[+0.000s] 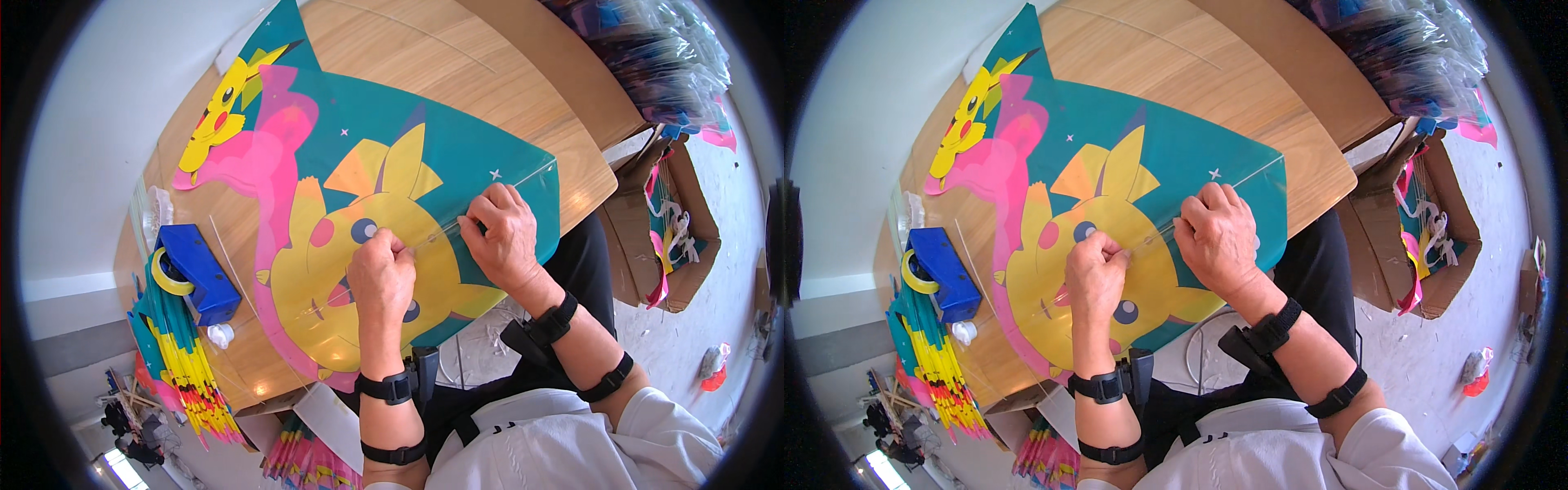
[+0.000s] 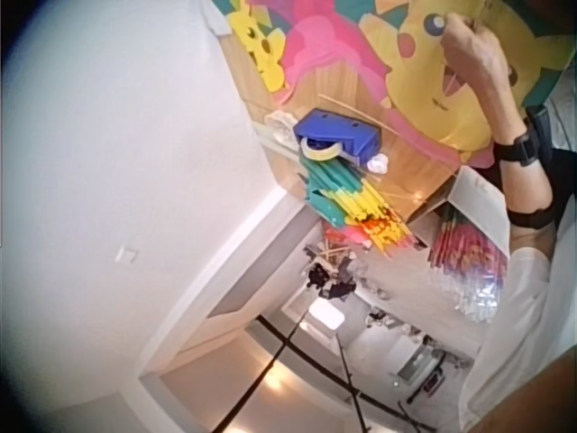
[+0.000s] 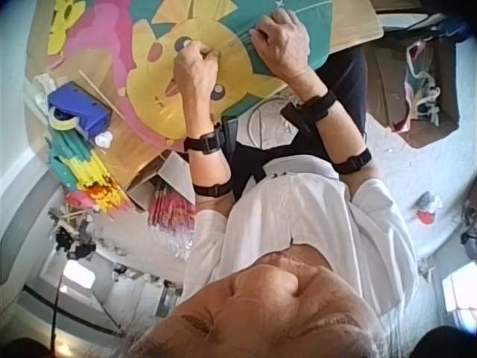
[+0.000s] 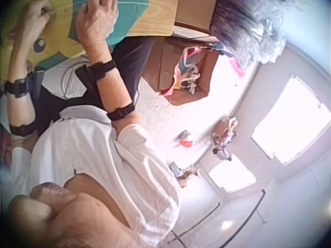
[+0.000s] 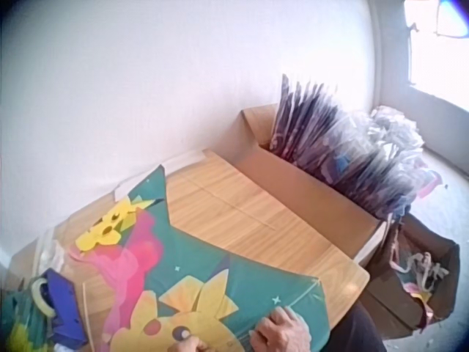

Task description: The recorder is assembling cartoon-themed kites by attaching strings and securing the plastic film.

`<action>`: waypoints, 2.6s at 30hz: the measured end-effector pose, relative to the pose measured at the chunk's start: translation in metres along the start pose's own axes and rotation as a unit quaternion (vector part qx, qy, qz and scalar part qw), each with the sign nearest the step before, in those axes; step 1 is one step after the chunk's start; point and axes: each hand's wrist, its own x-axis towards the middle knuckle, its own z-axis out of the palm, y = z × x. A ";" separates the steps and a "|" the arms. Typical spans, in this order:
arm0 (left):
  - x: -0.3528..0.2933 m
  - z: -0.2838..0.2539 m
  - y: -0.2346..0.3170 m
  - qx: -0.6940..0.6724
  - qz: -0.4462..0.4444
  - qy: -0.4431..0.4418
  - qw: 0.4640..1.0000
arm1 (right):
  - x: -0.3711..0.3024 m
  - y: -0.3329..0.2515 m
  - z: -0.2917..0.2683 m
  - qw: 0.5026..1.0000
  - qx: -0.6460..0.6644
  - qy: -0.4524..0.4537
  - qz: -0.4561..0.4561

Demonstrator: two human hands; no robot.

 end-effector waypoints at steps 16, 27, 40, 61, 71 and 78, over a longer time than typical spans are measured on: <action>-0.052 0.027 0.014 0.181 0.224 0.048 0.956 | -0.027 0.001 -0.019 0.959 -0.078 -0.212 -0.172; -0.070 0.004 -0.021 0.286 0.171 0.003 0.943 | -0.018 0.022 -0.047 0.927 -0.126 -0.279 -0.216; -0.113 -0.004 -0.036 0.226 0.129 0.019 0.965 | -0.075 0.057 -0.074 0.845 0.424 0.091 0.313; -0.108 -0.082 0.029 -0.186 0.187 -0.087 0.961 | -0.026 0.059 -0.142 0.709 0.668 -0.004 0.228; 0.050 -0.127 -0.006 0.114 0.103 -0.102 0.983 | 0.004 0.056 -0.128 0.695 0.622 -0.098 0.346; 0.033 -0.092 0.074 0.022 0.150 -0.158 0.976 | -0.005 0.071 -0.109 0.664 0.602 -0.089 0.435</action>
